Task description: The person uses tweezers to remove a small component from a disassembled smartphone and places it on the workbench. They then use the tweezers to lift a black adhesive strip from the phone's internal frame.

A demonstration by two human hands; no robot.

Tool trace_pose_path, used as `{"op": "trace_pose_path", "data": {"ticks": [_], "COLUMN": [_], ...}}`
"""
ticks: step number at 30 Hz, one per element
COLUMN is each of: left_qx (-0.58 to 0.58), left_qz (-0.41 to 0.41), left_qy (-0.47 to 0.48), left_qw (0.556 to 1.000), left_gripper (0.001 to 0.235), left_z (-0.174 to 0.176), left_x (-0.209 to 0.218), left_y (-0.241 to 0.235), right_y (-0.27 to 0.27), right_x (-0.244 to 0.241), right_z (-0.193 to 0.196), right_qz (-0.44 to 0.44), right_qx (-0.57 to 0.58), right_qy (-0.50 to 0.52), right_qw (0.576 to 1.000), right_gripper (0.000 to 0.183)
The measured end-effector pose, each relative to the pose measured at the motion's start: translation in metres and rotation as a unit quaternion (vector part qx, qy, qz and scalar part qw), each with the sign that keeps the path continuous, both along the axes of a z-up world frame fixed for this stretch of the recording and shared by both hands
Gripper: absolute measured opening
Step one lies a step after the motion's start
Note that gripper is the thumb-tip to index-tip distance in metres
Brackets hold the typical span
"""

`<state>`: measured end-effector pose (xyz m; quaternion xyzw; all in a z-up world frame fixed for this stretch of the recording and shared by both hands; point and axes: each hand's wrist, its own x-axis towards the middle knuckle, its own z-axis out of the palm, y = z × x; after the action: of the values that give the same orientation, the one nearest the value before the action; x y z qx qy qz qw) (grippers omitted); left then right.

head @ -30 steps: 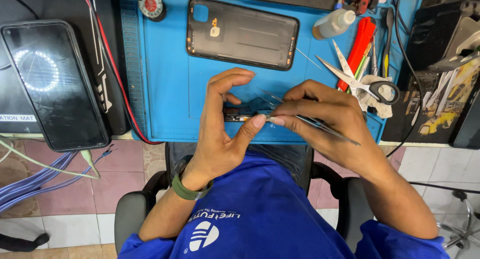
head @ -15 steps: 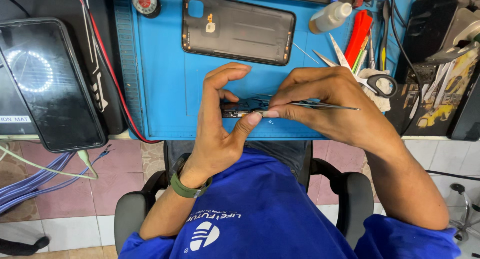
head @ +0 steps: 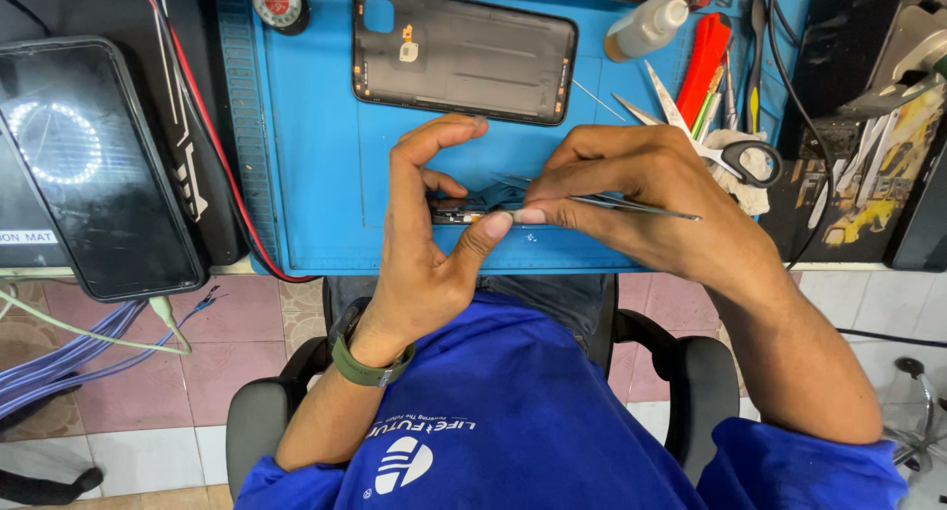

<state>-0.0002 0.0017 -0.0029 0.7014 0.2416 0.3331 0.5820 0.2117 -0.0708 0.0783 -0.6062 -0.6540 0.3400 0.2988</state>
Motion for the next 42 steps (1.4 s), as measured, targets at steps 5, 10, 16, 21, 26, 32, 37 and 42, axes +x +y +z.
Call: {"op": "trace_pose_path", "data": {"ticks": [5,10,16,21,26,32,37,42], "left_qx": [0.009,0.009,0.001,0.001,0.013,-0.029,-0.069,-0.017], "left_qz": [0.007,0.006,0.004,0.008,0.006,-0.010,-0.007,0.005], "left_qy": [-0.002,-0.004,-0.005,-0.001,-0.008,-0.018,-0.058,-0.044], "left_qw": [1.000,1.000,1.000,1.000,1.000,0.999,0.996,0.999], "left_gripper": [0.058,0.056,0.055,0.055,0.053,0.046,0.048,0.056], "left_z": [0.002,0.001,0.001,-0.001,0.004,-0.004,-0.001,-0.003], "left_x": [0.004,0.003,0.004,0.002,0.006,0.000,0.003,0.002], "left_y": [0.000,0.000,0.000,-0.001,0.002,0.001,0.001,-0.003], "right_y": [-0.002,-0.031,-0.053,-0.055,-0.048,-0.050,-0.042,-0.045], "right_x": [0.001,-0.011,-0.027,-0.024,-0.025,-0.026,-0.026,-0.028], "right_z": [0.002,0.002,-0.034,-0.041,-0.037,-0.040,-0.040,-0.044], "right_qz": [-0.002,-0.109,-0.050,-0.043,-0.077,-0.049,-0.047,-0.050], "right_qx": [0.012,0.149,0.196,0.198,0.205,0.217,0.266,0.280], "right_qy": [0.003,-0.100,-0.251,-0.258,-0.213,-0.248,-0.253,-0.244], "right_qw": [1.000,0.978,0.947,0.945,0.952,0.943,0.929,0.927], "right_gripper": [0.015,0.027,0.038,0.042,0.046,0.042,0.038,0.036]}}
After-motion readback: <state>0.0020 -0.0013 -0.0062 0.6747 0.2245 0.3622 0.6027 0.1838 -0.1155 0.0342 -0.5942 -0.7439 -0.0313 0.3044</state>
